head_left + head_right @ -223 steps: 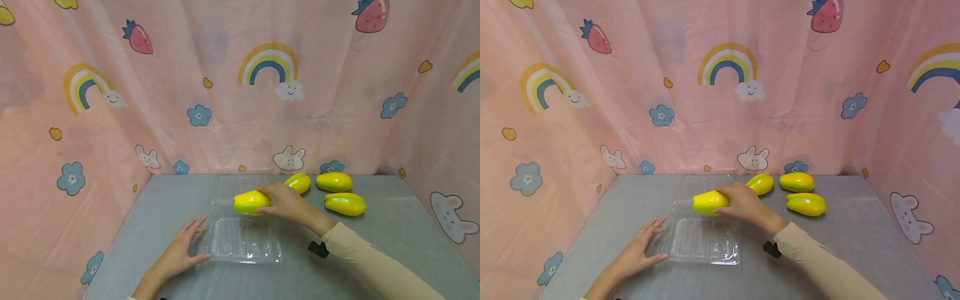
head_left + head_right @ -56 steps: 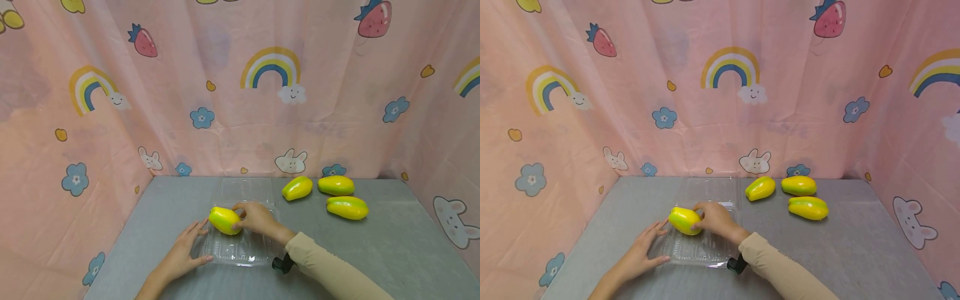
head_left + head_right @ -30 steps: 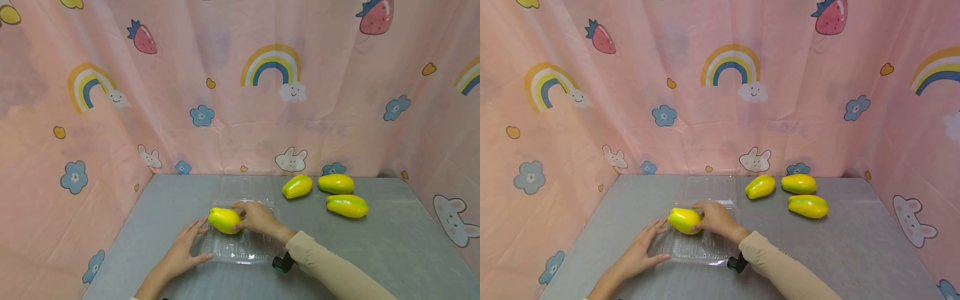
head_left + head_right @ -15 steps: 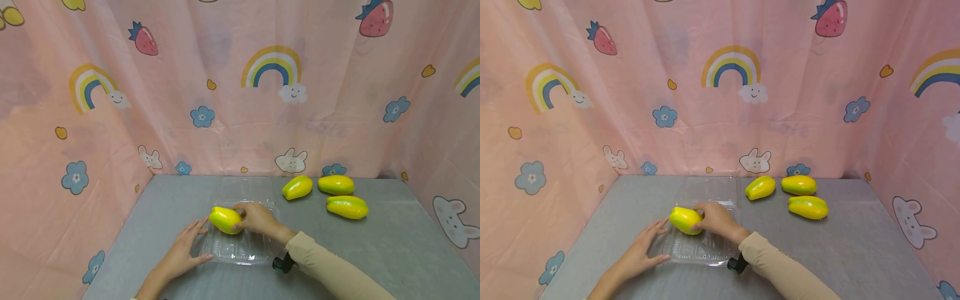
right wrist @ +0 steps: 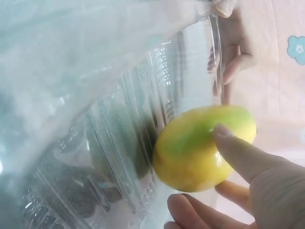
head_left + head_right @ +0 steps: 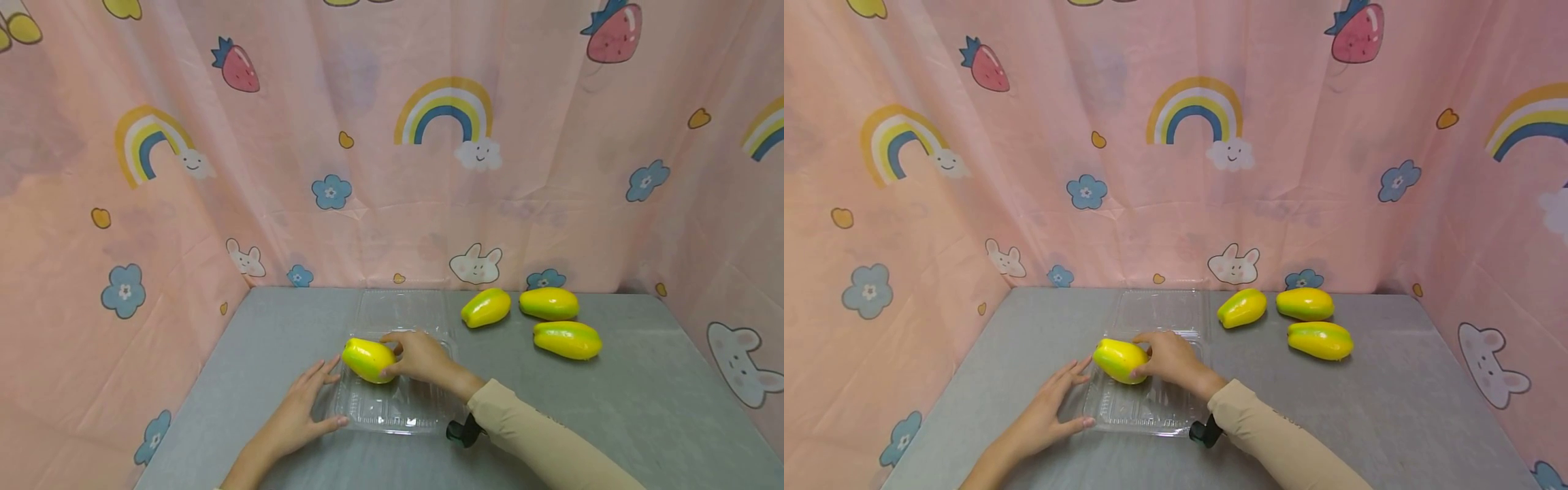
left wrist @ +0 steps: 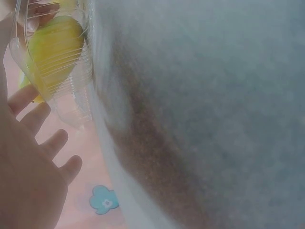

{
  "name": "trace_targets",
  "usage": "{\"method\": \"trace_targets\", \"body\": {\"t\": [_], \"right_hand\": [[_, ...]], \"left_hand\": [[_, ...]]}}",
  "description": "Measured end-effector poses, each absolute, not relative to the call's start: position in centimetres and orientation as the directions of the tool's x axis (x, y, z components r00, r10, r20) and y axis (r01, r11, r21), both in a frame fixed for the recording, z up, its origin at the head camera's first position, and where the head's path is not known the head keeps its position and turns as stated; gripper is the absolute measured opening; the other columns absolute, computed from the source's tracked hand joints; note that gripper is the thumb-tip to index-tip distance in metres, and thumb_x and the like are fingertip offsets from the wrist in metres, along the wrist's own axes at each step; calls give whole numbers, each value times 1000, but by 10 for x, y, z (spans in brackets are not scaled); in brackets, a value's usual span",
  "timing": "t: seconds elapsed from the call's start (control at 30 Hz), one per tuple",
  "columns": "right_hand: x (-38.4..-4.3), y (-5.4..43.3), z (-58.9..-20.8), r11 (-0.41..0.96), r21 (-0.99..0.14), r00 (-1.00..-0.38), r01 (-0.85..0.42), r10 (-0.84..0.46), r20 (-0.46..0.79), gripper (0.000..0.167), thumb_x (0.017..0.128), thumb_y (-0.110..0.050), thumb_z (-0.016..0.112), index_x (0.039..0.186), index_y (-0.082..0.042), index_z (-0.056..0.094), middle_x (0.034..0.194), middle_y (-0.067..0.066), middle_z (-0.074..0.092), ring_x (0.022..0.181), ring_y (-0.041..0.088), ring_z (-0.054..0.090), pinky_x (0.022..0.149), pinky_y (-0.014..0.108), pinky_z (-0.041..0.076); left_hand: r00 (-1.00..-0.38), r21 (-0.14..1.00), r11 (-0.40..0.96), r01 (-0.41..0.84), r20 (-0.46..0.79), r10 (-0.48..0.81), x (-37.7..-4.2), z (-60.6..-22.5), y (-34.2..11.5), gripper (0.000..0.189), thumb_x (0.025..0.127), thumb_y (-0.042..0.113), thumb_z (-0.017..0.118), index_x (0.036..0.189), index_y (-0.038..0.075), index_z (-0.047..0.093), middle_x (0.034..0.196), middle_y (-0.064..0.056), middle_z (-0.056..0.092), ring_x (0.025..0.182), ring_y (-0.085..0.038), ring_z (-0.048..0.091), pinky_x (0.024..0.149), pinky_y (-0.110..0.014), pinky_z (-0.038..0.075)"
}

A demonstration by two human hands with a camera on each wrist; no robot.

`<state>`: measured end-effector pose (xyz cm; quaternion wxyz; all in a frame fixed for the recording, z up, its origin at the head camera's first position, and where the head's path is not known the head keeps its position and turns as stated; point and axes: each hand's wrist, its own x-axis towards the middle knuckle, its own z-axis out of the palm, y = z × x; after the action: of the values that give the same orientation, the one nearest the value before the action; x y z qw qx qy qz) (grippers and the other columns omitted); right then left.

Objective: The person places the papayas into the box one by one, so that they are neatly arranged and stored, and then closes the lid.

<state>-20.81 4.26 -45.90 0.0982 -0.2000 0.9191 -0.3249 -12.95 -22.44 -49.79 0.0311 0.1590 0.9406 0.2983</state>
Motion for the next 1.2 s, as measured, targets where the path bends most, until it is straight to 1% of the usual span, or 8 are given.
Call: {"method": "trace_targets", "body": {"t": [0.17, 0.27, 0.37, 0.53, 0.87, 1.07, 1.13, 1.2], "right_hand": [[-209, 45, -457, 722, -619, -902, -310, -429, -50, 67, 71, -44, 87, 129, -19, 66, 110, 8, 75, 95, 22, 70, 77, 39, 58], [-210, 48, -456, 730, -617, -906, -294, -419, -64, 67, 70, -46, 86, 129, -21, 66, 108, 9, 75, 94, 21, 70, 76, 38, 58], [-212, 52, -454, 722, -635, -907, -275, -415, -79, 67, 70, -48, 86, 129, -22, 66, 109, 10, 75, 93, 20, 70, 74, 37, 58], [-212, 60, -451, 703, -656, -906, -273, -418, -71, 65, 72, -44, 86, 129, -21, 66, 109, 11, 75, 93, 21, 70, 73, 36, 58], [-217, 80, -450, 694, -676, -918, -247, -391, -66, 63, 73, -40, 86, 130, -25, 65, 111, 8, 74, 102, 27, 68, 71, 29, 56], [-221, 104, -442, 712, -644, -925, -280, -378, -16, 59, 76, -39, 84, 130, -25, 65, 111, 7, 74, 78, 16, 65, 65, 26, 52], [-224, 114, -439, 711, -645, -928, -281, -374, -7, 60, 77, -41, 83, 131, -24, 65, 113, 9, 73, 74, 14, 62, 65, 25, 52], [-226, 124, -436, 711, -641, -928, -289, -373, 3, 60, 77, -42, 82, 132, -23, 64, 115, 11, 72, 75, 12, 61, 66, 24, 52]], "left_hand": [[-944, 571, 767, 292, 46, 326, -130, -498, -225, 102, 76, 54, 79, 158, 32, 22, 140, 7, 60, 151, -34, 27, 112, -72, 29], [-944, 569, 769, 292, 44, 326, -130, -497, -225, 102, 76, 56, 78, 157, 37, 20, 140, 8, 60, 151, -34, 27, 112, -72, 30], [-944, 570, 770, 288, 36, 327, -130, -498, -225, 102, 76, 59, 77, 157, 38, 19, 141, 10, 59, 152, -33, 25, 113, -71, 29], [-943, 568, 770, 290, 34, 330, -131, -499, -226, 104, 75, 64, 75, 158, 34, 20, 142, 11, 58, 153, -31, 24, 114, -70, 28], [-942, 574, 760, 305, 62, 330, -129, -500, -227, 104, 74, 62, 77, 158, 33, 23, 140, 11, 59, 153, -30, 25, 114, -69, 29], [-938, 574, 753, 322, 88, 334, -129, -501, -227, 101, 74, 57, 79, 156, 33, 26, 144, 9, 55, 152, -30, 27, 114, -68, 30], [-937, 570, 753, 328, 95, 337, -129, -501, -227, 99, 75, 57, 79, 156, 33, 27, 149, 9, 51, 152, -30, 27, 114, -68, 30], [-936, 568, 753, 331, 97, 339, -129, -501, -227, 99, 75, 56, 79, 156, 33, 28, 149, 9, 51, 152, -30, 27, 114, -68, 30]]}}
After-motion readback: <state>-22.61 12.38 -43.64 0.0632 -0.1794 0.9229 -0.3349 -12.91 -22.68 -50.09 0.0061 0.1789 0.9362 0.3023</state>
